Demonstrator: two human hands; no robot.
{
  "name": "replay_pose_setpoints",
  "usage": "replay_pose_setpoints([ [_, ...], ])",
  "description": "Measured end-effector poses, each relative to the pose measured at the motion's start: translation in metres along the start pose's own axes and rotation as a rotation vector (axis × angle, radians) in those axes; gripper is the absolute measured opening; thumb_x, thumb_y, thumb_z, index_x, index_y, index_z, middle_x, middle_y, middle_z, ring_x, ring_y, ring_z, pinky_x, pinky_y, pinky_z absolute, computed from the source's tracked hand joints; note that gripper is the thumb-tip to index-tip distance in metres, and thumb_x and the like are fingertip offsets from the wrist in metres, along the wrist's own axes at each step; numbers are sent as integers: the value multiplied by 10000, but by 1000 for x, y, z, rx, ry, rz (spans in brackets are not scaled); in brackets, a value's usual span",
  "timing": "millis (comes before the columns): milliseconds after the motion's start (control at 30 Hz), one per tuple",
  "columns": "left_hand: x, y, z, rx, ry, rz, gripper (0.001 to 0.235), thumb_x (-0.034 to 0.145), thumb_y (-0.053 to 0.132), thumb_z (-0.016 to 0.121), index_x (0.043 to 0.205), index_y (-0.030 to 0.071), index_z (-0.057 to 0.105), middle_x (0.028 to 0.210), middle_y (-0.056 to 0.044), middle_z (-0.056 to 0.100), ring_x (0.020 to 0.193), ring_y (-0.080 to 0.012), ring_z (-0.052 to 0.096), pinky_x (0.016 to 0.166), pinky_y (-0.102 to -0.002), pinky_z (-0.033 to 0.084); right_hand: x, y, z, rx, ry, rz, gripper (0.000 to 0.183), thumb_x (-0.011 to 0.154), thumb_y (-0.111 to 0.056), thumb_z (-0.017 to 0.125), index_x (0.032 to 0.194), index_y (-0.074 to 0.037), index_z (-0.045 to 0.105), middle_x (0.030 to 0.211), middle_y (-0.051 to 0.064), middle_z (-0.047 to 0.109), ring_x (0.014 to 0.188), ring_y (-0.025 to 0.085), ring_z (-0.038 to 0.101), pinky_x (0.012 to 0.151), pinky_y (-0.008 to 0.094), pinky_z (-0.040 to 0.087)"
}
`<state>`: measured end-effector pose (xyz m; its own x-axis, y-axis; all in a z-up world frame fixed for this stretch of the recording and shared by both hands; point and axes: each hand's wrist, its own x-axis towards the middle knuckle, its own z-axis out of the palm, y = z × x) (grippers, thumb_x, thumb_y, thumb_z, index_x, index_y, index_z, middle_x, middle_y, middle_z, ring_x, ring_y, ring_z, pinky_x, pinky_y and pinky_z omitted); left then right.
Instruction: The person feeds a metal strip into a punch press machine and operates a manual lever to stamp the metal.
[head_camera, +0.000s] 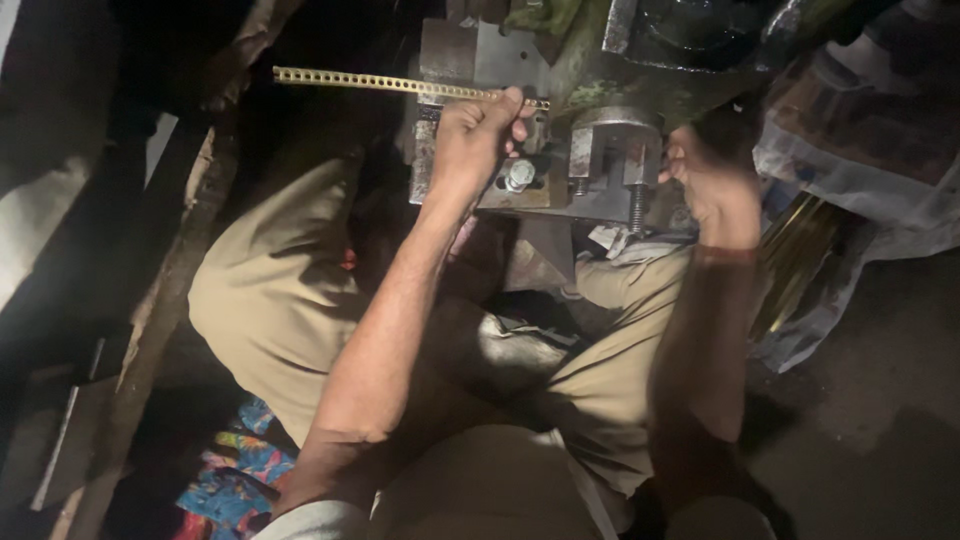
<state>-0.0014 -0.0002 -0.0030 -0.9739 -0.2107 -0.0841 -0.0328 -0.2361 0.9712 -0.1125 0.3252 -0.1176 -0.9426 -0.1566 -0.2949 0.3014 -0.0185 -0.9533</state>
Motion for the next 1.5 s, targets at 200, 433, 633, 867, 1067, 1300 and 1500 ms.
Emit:
replay_pose_setpoints([
  [200, -2, 0, 0, 9, 19, -23, 322, 1035, 238, 623, 939, -34, 766, 689, 5, 669, 584, -56, 541, 539, -223, 440, 1, -12, 6, -33, -37, 70, 155, 1041, -183, 612, 922, -100, 560, 711, 13, 545, 565, 122, 535, 480, 253, 427],
  [433, -6, 1, -1, 69, 89, -6, 330, 1012, 280, 624, 917, 5, 780, 656, 1, 665, 522, -53, 548, 455, -228, 423, -30, -44, 37, -29, 85, -76, 110, 1043, -185, 695, 1057, -102, 624, 786, -2, 584, 575, 88, 495, 458, 248, 424],
  [633, -1, 6, 1, 138, -32, -92, 379, 1046, 298, 653, 878, -23, 765, 656, -26, 658, 518, -68, 490, 467, -227, 350, -39, -64, 49, -16, -62, -168, 109, 942, 22, 550, 981, -34, 634, 811, 50, 600, 559, 135, 540, 428, 279, 407],
  [867, 0, 5, 5, 109, -34, -69, 322, 1012, 302, 668, 959, 2, 775, 775, -25, 728, 616, -54, 562, 577, -215, 446, -44, -72, 55, -46, 42, -106, 160, 965, 33, 636, 841, -17, 549, 706, 70, 596, 492, 148, 581, 369, 301, 367],
  [1067, 2, 3, 7, 77, -100, -78, 353, 1042, 306, 673, 911, -15, 739, 776, -31, 721, 632, -64, 569, 613, -225, 465, -46, -76, 54, 43, 25, -82, 230, 954, -5, 696, 861, -41, 489, 712, 67, 595, 469, 141, 547, 351, 296, 360],
  [1300, 4, 1, 5, 21, -13, -95, 292, 998, 263, 696, 933, -16, 750, 746, -48, 715, 590, -79, 546, 564, -236, 449, -34, -46, 56, -213, 131, -199, 103, 931, 44, 561, 895, -46, 530, 763, 53, 569, 526, 126, 564, 393, 295, 453],
  [1500, 4, 2, 7, 97, 5, -61, 302, 1003, 271, 699, 909, -12, 744, 748, -46, 721, 601, -79, 556, 581, -238, 465, -31, -49, 37, -6, -71, -170, 121, 967, 47, 582, 920, -2, 482, 791, 70, 586, 584, 178, 653, 449, 308, 538],
])
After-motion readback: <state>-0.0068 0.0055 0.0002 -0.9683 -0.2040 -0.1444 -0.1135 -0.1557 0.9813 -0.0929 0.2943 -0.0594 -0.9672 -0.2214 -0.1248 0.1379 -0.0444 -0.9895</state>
